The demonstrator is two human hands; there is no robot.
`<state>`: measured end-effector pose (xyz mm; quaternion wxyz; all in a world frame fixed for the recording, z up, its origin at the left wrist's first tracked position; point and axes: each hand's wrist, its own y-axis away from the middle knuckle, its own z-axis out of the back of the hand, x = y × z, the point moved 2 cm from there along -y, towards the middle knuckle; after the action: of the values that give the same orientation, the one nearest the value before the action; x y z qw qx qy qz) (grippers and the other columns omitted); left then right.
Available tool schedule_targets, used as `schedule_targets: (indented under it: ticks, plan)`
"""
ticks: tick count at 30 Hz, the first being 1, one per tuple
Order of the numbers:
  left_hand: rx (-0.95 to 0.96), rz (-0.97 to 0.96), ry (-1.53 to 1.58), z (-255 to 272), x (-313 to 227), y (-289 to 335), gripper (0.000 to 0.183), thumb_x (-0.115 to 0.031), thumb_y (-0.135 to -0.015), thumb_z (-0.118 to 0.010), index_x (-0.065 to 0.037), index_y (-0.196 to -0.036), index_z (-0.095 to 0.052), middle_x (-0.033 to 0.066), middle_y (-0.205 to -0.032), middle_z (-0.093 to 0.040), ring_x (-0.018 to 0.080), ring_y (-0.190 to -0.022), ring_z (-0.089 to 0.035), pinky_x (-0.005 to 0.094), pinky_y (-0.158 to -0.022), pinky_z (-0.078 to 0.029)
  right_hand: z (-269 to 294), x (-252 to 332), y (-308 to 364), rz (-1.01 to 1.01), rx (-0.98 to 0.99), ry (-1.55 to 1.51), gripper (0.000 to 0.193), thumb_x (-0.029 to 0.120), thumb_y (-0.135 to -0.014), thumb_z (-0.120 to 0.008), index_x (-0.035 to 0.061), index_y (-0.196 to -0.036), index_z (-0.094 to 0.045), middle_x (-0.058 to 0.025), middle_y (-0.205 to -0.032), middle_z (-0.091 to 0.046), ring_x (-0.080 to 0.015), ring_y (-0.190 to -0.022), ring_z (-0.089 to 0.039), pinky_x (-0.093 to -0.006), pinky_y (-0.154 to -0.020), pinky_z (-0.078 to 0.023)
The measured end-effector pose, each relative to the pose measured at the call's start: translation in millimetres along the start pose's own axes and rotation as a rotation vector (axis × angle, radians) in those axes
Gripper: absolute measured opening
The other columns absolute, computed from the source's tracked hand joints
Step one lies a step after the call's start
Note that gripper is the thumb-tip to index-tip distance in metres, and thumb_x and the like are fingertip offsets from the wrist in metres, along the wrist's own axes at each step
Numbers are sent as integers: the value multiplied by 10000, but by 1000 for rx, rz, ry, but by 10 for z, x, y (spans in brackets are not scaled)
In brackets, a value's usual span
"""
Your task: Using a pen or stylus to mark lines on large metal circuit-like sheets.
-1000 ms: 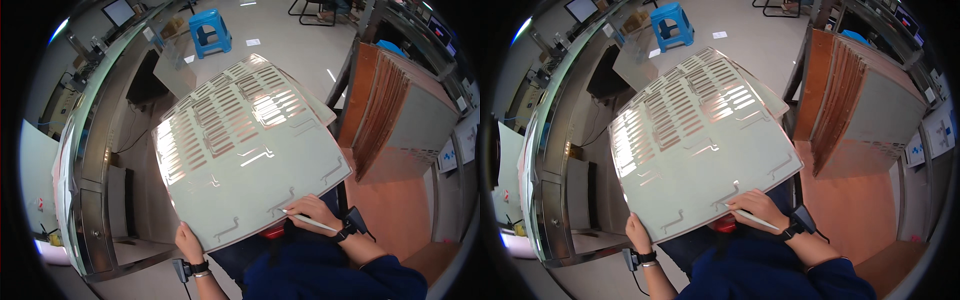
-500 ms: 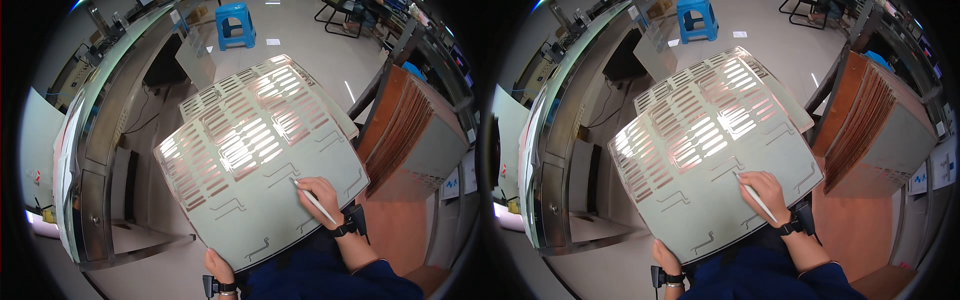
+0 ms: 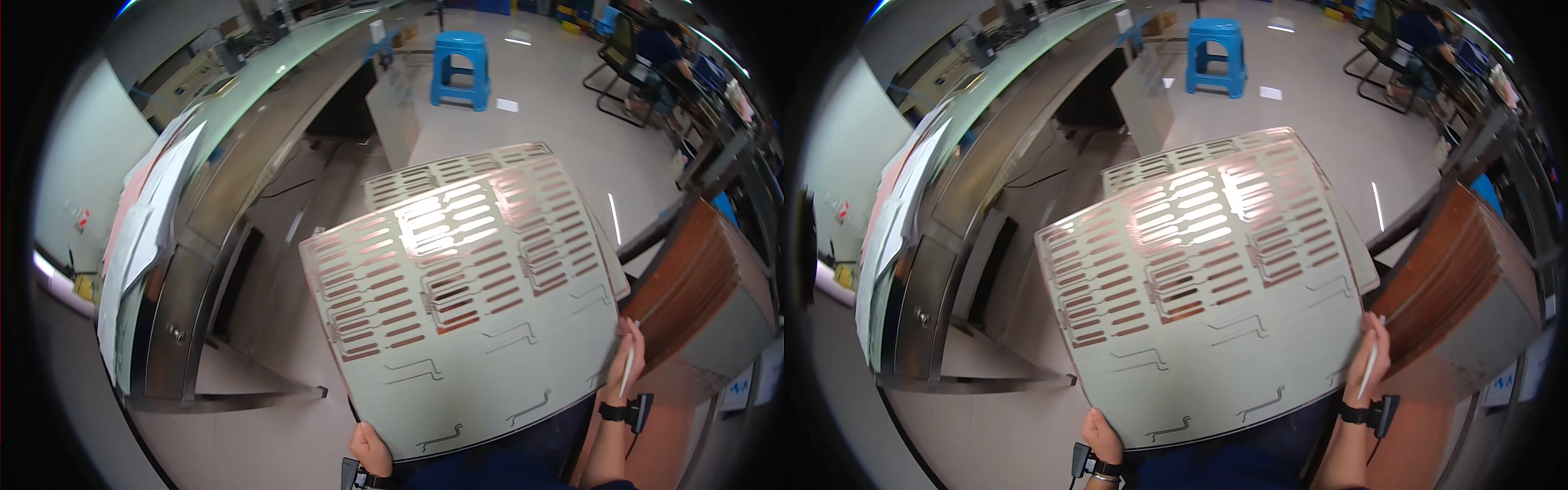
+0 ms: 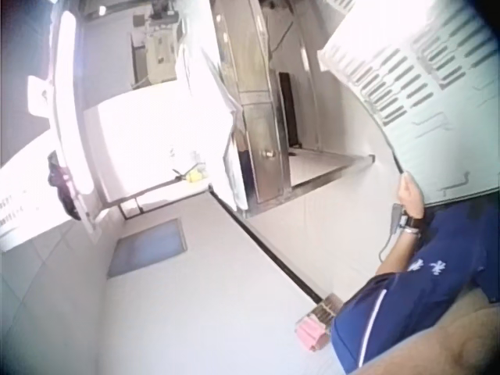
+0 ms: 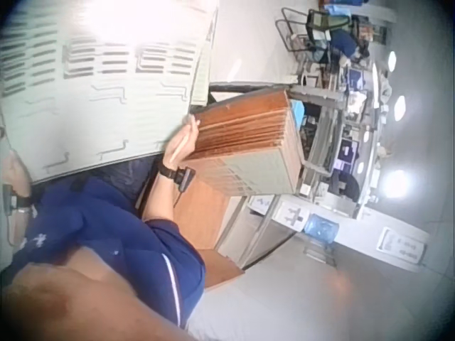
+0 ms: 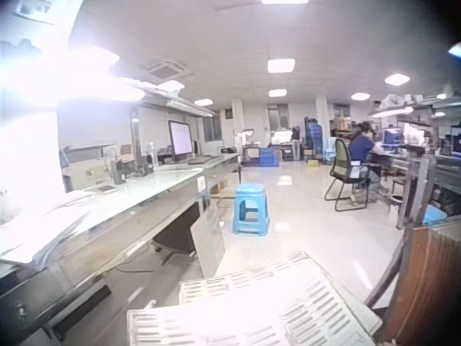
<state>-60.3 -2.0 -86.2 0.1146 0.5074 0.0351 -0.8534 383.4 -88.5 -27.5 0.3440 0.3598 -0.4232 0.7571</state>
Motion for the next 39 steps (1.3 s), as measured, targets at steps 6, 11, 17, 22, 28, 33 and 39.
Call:
schedule_targets:
  ticks: [6, 11, 17, 22, 28, 33, 39]
  plan:
    - [-63, -41, 58, -23, 58, -23, 382, -222, -995, -463, 16, -697, -453, 100, -554, -393, 142, -535, -367, 341, -501, -334, -43, -97, -262, 36, 45, 120, 366, 219, -1035, -413, -52, -1241, -548, -181, -1189, -619, -230, -1112, -588, -332, -974, -433]
    - [-55, -50, 92, -57, 90, -34, 371, -224, -993, -472, 11, -705, -477, 99, -575, -453, 136, -548, -410, 346, -513, -352, -65, -357, -506, 19, 245, 31, 338, 246, -1010, -490, -42, -1149, -597, -104, -1057, -652, -175, -1001, -588, -292, -897, -440]
    - [-57, -97, 67, -30, 146, -77, 404, -236, -1020, -416, 33, -730, -496, 70, -614, -481, 122, -617, -419, 323, -568, -376, -5, -88, -459, -249, 270, -167, 225, 203, -978, -549, -5, -959, -632, 14, -858, -595, -87, -821, -500, -235, -761, -412]
    - [86, 54, -38, 23, 222, -109, 391, -252, -1032, -418, 51, -855, -590, 69, -750, -597, 158, -697, -492, 327, -641, -428, 247, 254, -373, -247, 222, -239, 221, 182, -976, -547, -19, -975, -640, 8, -848, -612, -79, -822, -509, -234, -769, -416]
    - [31, 6, 105, -2, -95, -145, 431, -275, -1032, -417, 58, -814, -584, 72, -666, -572, 167, -634, -457, 352, -596, -404, 559, 399, -260, -229, 179, -322, 196, 168, -966, -571, -14, -969, -644, -13, -872, -638, -93, -826, -545, -242, -773, -435]
    - [57, -12, 103, 166, -81, -436, 419, -295, -1029, -426, 68, -1066, -632, 155, -932, -688, 231, -820, -610, 363, -751, -483, 928, 377, -188, -286, 299, -522, 197, 173, -940, -606, -15, -970, -654, -35, -881, -659, -104, -814, -578, -246, -756, -462]
    - [503, -273, 632, -237, -937, -487, 331, -272, -994, -479, 24, -975, -624, 72, -913, -656, 136, -836, -597, 308, -758, -479, 1488, 471, 13, 34, 619, -908, 295, 245, -948, -588, -31, -1044, -628, -86, -954, -676, -167, -857, -624, -295, -800, -500]
